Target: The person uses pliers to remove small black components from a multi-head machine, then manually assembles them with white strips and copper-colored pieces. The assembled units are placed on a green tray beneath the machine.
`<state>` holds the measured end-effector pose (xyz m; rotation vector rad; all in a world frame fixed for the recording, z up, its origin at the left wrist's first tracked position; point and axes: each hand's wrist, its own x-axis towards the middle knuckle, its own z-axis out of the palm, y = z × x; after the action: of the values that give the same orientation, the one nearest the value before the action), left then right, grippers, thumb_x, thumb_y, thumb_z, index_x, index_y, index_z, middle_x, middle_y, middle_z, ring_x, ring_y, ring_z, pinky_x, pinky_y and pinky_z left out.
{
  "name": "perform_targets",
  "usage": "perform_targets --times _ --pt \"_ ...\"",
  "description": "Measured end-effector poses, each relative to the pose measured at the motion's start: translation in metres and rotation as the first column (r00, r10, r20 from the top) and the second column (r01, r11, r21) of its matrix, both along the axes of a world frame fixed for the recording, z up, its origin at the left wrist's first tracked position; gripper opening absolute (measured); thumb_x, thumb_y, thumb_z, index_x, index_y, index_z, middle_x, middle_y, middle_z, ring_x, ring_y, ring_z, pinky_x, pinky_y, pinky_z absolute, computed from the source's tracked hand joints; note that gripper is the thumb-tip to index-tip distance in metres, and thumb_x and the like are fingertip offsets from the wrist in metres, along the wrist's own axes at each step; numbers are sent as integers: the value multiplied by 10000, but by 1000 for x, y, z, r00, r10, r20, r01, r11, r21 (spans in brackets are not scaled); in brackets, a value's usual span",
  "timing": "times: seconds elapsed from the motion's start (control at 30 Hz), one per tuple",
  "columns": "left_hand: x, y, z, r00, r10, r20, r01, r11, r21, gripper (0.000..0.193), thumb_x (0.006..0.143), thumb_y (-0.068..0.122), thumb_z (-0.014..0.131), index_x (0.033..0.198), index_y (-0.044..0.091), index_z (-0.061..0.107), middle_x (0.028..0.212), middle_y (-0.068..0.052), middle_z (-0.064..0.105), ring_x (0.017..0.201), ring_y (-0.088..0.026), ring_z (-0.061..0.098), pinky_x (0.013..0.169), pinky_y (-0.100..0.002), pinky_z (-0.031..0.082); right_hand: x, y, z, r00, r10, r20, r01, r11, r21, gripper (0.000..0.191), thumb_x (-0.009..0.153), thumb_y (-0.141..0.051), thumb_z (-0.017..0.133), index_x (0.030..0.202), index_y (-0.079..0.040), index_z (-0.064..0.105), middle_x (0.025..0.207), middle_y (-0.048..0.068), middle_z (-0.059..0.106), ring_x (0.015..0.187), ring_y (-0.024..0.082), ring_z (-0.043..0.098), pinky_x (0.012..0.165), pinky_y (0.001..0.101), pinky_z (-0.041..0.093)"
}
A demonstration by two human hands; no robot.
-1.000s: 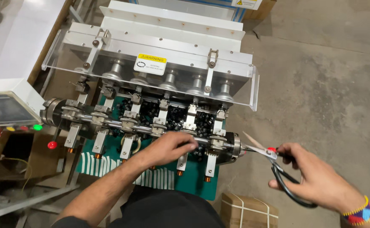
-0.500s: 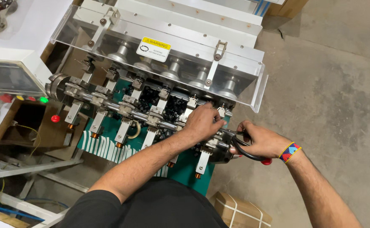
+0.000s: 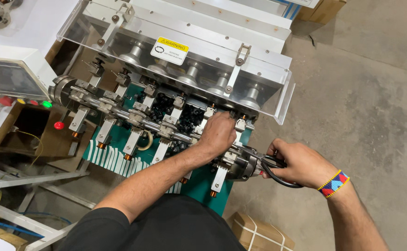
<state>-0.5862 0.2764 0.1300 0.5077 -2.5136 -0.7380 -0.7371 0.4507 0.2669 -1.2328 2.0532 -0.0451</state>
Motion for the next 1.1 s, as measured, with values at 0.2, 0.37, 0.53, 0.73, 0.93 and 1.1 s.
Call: perform_targets --times 0.2,0.37,0.53,0.73,0.93,1.1 --pt "25 -15 19 999 -31 31 33 997 -63 189 808 186 788 733 21 733 833 -151 624 867 -354 609 796 -503 496 10 3 -2 1000 0 -7 -1 992 -127 767 617 -634 859 1153 -134 635 876 91 734 822 248 724 727 419 563" --pt "69 -56 37 985 170 32 -171 984 50 287 854 308 805 791 32 756 821 -136 618 848 -333 618 759 -479 497 27 -27 -31 997 -57 -47 50 988 -144 841 613 -670 795 1182 -83 602 940 132 733 878 273 740 784 417 578" --pt "66 -68 27 971 170 167 -188 977 104 336 796 359 836 716 44 752 798 -130 620 851 -319 624 763 -474 488 57 -69 -52 997 57 -50 -64 986 -152 833 636 -662 802 1187 -76 585 999 157 736 924 310 736 798 433 567" --pt "61 -64 11 992 130 0 -129 984 121 227 855 221 794 738 38 728 836 -124 632 893 -322 610 815 -477 483 78 -91 -56 996 32 -81 -48 978 -205 588 710 -436 836 1131 -95 609 934 153 758 880 326 735 773 448 564" --pt "69 -78 3 996 84 4 -84 996 -1 173 856 138 762 757 9 703 868 -136 626 889 -319 597 815 -480 487 80 -79 -25 999 -9 -37 3 989 -150 510 737 -387 844 1102 -112 616 836 110 778 784 307 750 708 428 561" --pt "86 -94 8 995 63 78 -54 993 -106 209 820 201 790 726 23 734 863 -137 637 908 -324 601 800 -496 479 85 -78 -3 997 -71 0 71 995 -68 637 691 -482 846 1177 -135 626 887 101 785 808 283 763 721 415 567"
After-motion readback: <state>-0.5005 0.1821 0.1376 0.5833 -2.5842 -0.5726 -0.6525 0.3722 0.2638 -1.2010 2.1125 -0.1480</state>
